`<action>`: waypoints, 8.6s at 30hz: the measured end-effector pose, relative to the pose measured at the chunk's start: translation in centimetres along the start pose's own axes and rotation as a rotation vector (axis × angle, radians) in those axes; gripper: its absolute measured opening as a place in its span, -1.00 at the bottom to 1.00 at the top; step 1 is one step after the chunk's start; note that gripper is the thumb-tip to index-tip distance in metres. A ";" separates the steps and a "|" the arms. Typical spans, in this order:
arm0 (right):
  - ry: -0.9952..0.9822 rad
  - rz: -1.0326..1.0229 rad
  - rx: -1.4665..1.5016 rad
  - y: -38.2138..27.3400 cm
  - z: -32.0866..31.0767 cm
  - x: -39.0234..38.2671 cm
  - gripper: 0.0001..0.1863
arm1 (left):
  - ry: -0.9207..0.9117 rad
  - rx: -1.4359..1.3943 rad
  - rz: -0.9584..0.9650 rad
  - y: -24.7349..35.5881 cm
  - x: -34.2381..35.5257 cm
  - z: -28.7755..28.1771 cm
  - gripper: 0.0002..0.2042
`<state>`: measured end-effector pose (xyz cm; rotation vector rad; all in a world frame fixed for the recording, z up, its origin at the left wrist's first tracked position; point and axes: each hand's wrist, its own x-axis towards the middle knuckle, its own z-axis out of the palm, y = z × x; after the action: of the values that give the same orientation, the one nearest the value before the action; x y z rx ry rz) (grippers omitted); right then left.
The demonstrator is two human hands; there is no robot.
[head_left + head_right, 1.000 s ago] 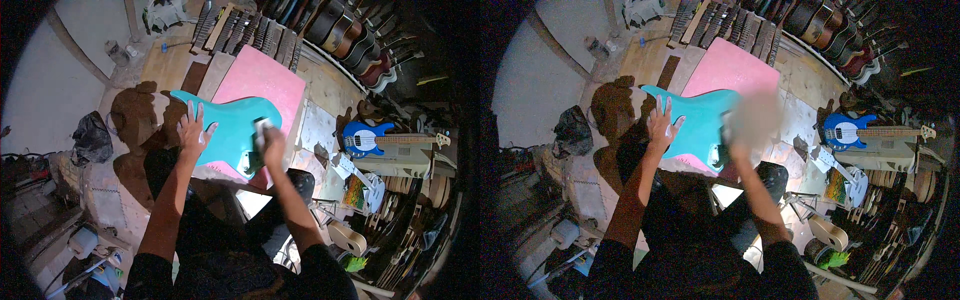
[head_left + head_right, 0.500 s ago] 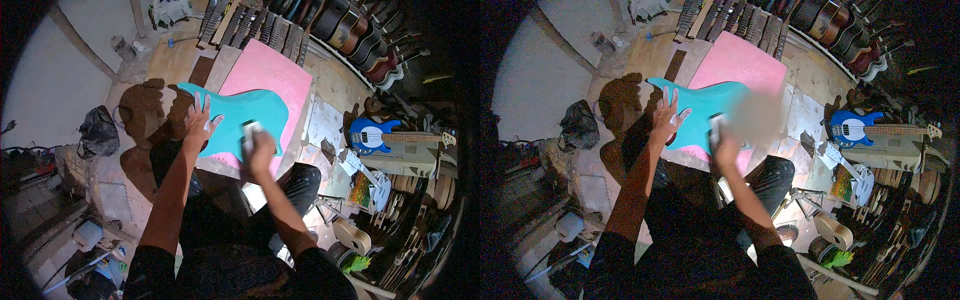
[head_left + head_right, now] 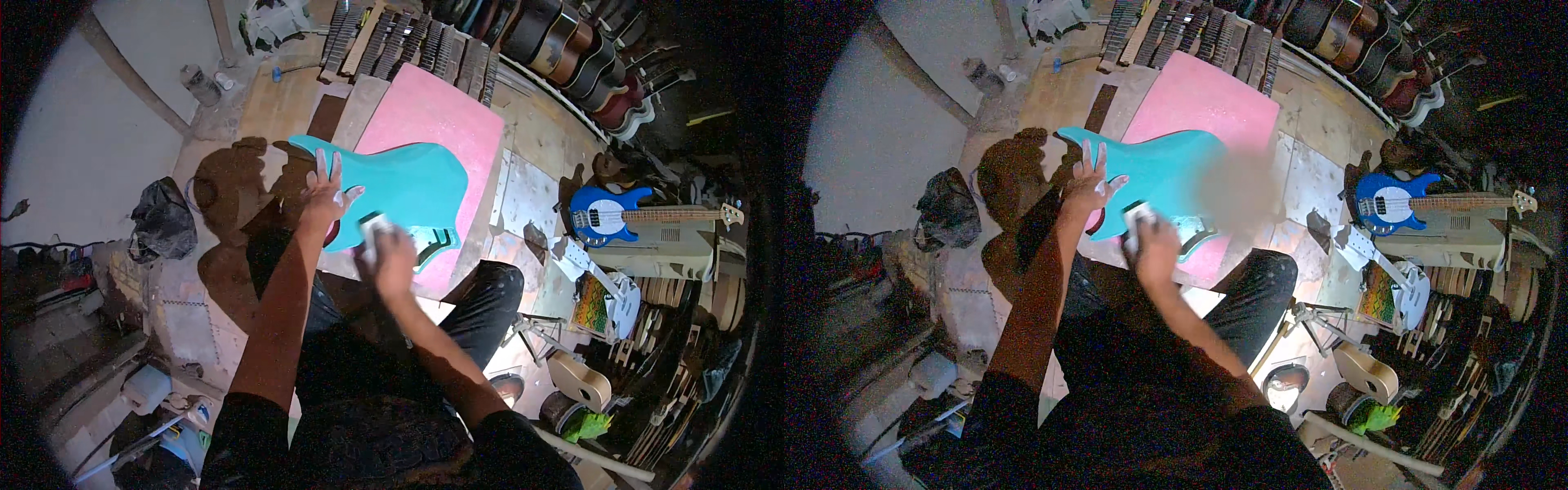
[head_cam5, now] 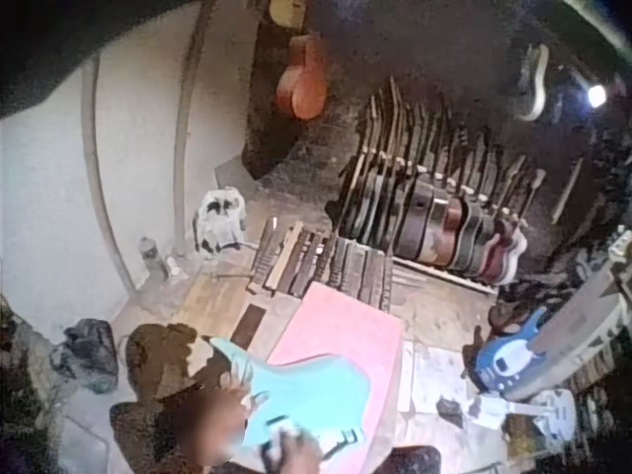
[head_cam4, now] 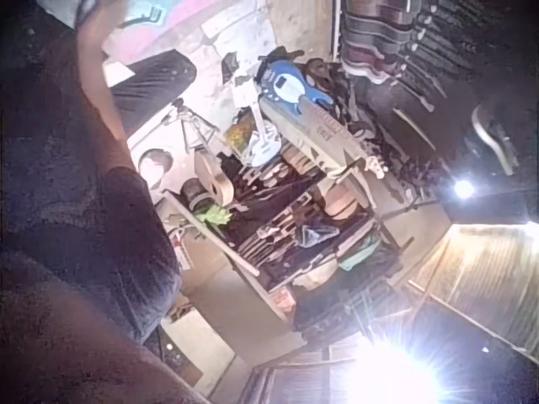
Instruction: The person wipes and sands the edges and surface of a light blue guitar body with a cloth and a sanding block, turning the object over to reach different sides.
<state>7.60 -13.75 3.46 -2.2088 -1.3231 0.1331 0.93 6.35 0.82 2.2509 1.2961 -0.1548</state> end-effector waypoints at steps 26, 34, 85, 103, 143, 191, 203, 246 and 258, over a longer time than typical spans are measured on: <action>-0.303 -0.147 0.066 -5.9 1.6 -2.5 -0.67 | 0.082 -0.059 0.000 -1.7 1.5 2.8 0.02; 0.238 0.081 0.225 9.0 -4.5 7.4 -0.81 | 0.097 -0.080 0.034 -1.6 1.2 2.8 0.00; 0.248 0.158 -0.060 12.9 -0.8 8.0 -0.63 | 0.078 0.076 0.026 -0.5 1.1 2.2 -0.11; 0.007 -0.124 -0.030 4.6 -0.8 6.7 -0.64 | 0.145 0.068 0.008 -2.4 0.8 2.7 -0.12; 0.014 0.093 0.016 9.3 -5.7 4.7 -0.60 | 0.206 -0.088 0.173 -2.6 1.2 2.5 -0.09; 0.092 0.049 -0.017 12.0 -5.5 7.5 -0.55 | 0.275 0.074 0.106 -2.8 1.8 4.6 -0.16; -0.039 0.216 0.001 9.7 -6.5 9.8 -0.58 | 0.000 0.088 -0.037 -0.7 1.2 1.3 -0.12; 0.217 0.568 0.248 16.0 -6.0 0.8 -0.53 | 0.394 0.066 0.253 9.2 -13.5 7.2 -0.15; 0.216 0.538 0.093 17.2 -3.9 0.3 -0.49 | 0.399 0.097 0.243 3.5 -11.2 5.3 -0.15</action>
<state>22.60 -21.31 -1.88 -2.3670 -0.5766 0.1455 -1.28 -6.32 1.63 2.5903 1.2077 0.3430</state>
